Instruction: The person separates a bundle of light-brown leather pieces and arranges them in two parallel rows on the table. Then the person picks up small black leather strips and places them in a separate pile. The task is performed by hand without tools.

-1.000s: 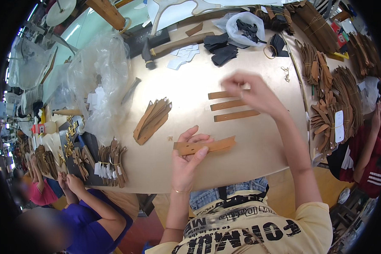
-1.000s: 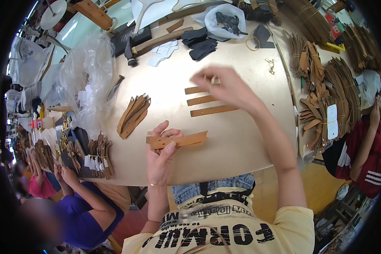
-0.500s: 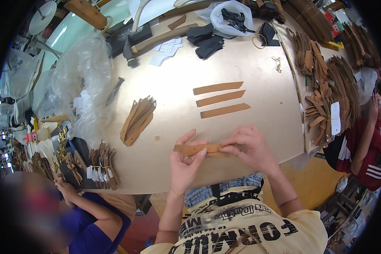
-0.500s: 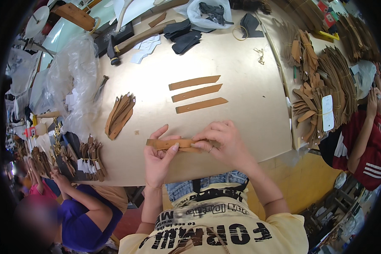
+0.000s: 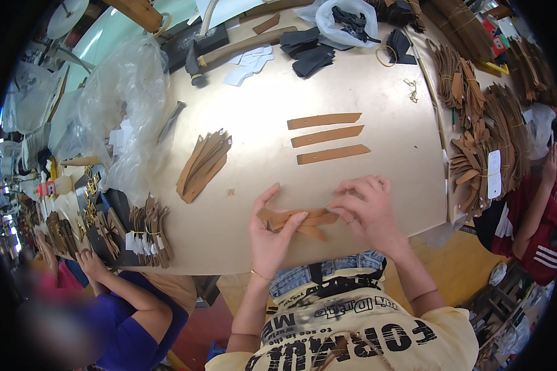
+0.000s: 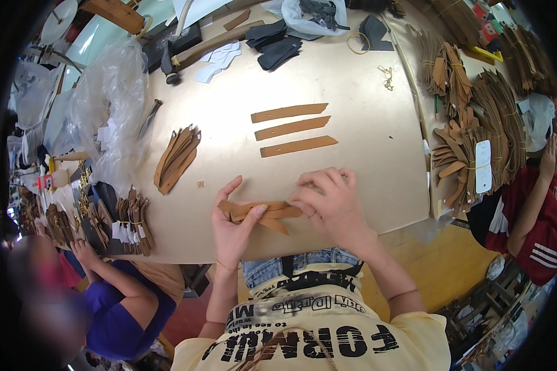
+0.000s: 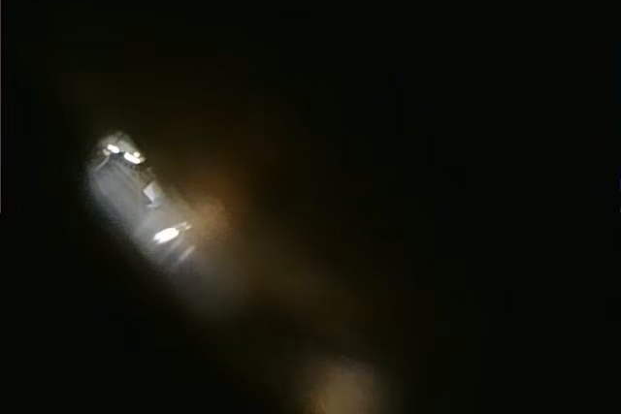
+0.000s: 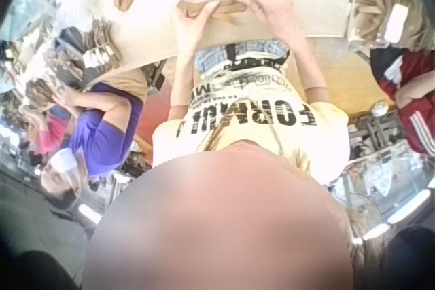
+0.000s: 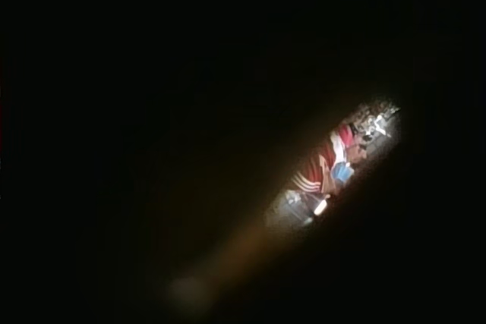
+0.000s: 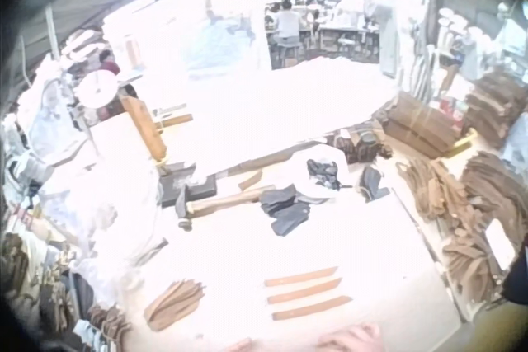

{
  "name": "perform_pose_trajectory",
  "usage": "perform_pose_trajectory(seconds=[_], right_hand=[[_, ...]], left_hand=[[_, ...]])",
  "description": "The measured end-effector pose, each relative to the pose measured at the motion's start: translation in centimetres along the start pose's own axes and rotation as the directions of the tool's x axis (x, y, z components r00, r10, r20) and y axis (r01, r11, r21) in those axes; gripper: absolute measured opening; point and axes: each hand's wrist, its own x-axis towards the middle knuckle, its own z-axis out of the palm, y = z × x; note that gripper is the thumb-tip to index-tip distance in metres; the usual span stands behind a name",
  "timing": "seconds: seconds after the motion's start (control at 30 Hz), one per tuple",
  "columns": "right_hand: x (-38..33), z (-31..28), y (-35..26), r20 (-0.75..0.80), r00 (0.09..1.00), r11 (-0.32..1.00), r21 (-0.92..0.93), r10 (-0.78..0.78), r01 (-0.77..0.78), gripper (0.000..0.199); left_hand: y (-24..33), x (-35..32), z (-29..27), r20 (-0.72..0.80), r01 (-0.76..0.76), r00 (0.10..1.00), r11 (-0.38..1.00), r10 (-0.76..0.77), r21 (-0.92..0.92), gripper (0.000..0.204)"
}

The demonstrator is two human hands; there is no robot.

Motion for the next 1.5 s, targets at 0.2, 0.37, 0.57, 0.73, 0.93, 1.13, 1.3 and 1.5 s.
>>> perform_pose_trajectory(seconds=[0.2, 0.37, 0.57, 0.73, 0.93, 1.13, 1.3, 1.5], right_hand=[[0.9, -0.9, 1.3, 0.041, 0.986, 0.983, -0.086, 0.164, -0.160, 0.005], [2.6, -1.6, 3.0, 0.093, 0.991, 0.983, -0.160, 0.100, -0.085, 0.005], [3.4, -2.4, 3.8, 0.100, 0.991, 0.987, -0.142, 0.091, -0.077, 0.005], [3.3, -2.2, 3.2, -0.036, 0.995, 0.985, -0.144, 0.088, -0.092, 0.012], [1.9, -2.1, 1.4, 0.116, 0.987, 0.888, 0.434, 0.112, -0.152, 0.024], [0.6, -1.3, 0.0, 0.279, 0.942, 0.779, 0.543, 0.187, -0.315, 0.020], [3.0, -1.6, 0.7, 0.006, 1.000, 0.938, 0.345, -0.026, 0.023, 0.015], [11.7, -1.2, 4.8, -0.045, 0.997, 0.883, 0.468, 0.063, -0.035, 0.014]], left_hand=[[0.7, 0.4, -3.2, -0.052, 0.053, 0.997, 0.998, -0.053, 0.013, 0.053], [1.6, -0.4, -5.5, -0.021, 0.012, 1.000, 0.998, -0.013, -0.061, 0.050], [2.4, -0.6, -3.5, 0.128, 0.089, 0.990, 0.980, -0.067, -0.178, 0.051], [2.4, 0.3, -1.1, 0.178, 0.075, 0.984, 0.966, -0.031, -0.249, 0.054], [2.7, 0.6, -0.4, 0.224, 0.098, 0.974, 0.963, -0.041, -0.252, 0.053], [2.2, 0.3, -1.0, 0.192, 0.148, 0.975, 0.975, -0.115, -0.167, 0.051], [1.5, 0.3, -1.0, 0.125, 0.091, 0.990, 0.975, -0.067, -0.202, 0.049], [3.3, 1.7, -1.8, -0.052, -0.092, 0.995, 0.969, 0.082, -0.229, 0.046]])
